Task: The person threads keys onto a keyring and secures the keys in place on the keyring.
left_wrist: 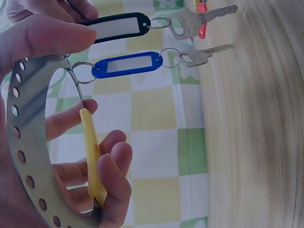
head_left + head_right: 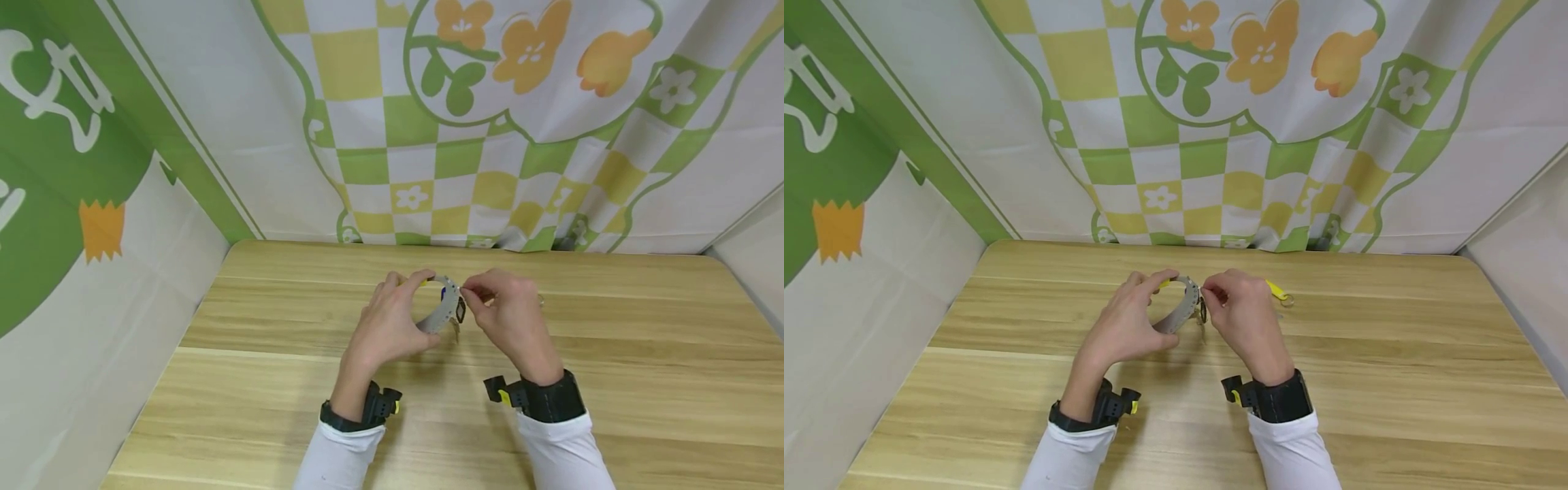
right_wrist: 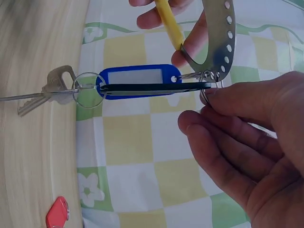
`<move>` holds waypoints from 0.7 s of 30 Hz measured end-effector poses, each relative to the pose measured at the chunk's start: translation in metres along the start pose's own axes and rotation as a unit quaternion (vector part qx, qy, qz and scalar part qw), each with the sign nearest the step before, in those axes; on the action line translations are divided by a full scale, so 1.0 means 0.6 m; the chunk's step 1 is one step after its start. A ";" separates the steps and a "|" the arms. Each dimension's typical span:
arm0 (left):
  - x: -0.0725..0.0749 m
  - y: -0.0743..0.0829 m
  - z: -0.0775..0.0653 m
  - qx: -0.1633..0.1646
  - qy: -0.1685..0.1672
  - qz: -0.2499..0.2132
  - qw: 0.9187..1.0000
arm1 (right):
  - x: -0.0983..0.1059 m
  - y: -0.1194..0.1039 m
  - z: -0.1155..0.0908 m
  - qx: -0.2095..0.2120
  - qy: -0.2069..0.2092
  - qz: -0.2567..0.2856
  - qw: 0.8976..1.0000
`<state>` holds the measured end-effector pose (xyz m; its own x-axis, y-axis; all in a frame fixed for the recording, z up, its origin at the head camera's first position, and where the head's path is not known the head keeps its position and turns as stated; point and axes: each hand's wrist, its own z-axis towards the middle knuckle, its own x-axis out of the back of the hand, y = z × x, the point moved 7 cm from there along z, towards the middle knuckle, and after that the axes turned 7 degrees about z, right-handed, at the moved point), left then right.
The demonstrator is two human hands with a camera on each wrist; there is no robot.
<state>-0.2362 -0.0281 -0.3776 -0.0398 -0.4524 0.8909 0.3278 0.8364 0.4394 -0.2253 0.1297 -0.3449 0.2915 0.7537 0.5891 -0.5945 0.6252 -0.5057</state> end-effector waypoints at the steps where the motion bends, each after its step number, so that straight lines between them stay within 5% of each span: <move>1: 0.000 0.000 0.000 0.000 -0.001 0.000 1.000 | 0.000 0.000 0.000 0.003 0.001 0.000 1.000; 14: -0.003 -0.001 -0.001 0.010 -0.013 -0.007 1.000 | -0.002 -0.014 0.000 0.061 -0.003 -0.019 0.998; 21: 0.000 -0.002 -0.001 0.025 -0.001 -0.002 1.000 | -0.002 0.001 0.000 -0.043 0.016 -0.009 0.999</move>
<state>-0.2361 -0.0290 -0.3783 -0.0435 -0.4544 0.8897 0.2806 0.8492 0.4474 -0.2259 0.1292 -0.3457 0.3257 0.7472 0.5793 -0.5224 0.6529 -0.5484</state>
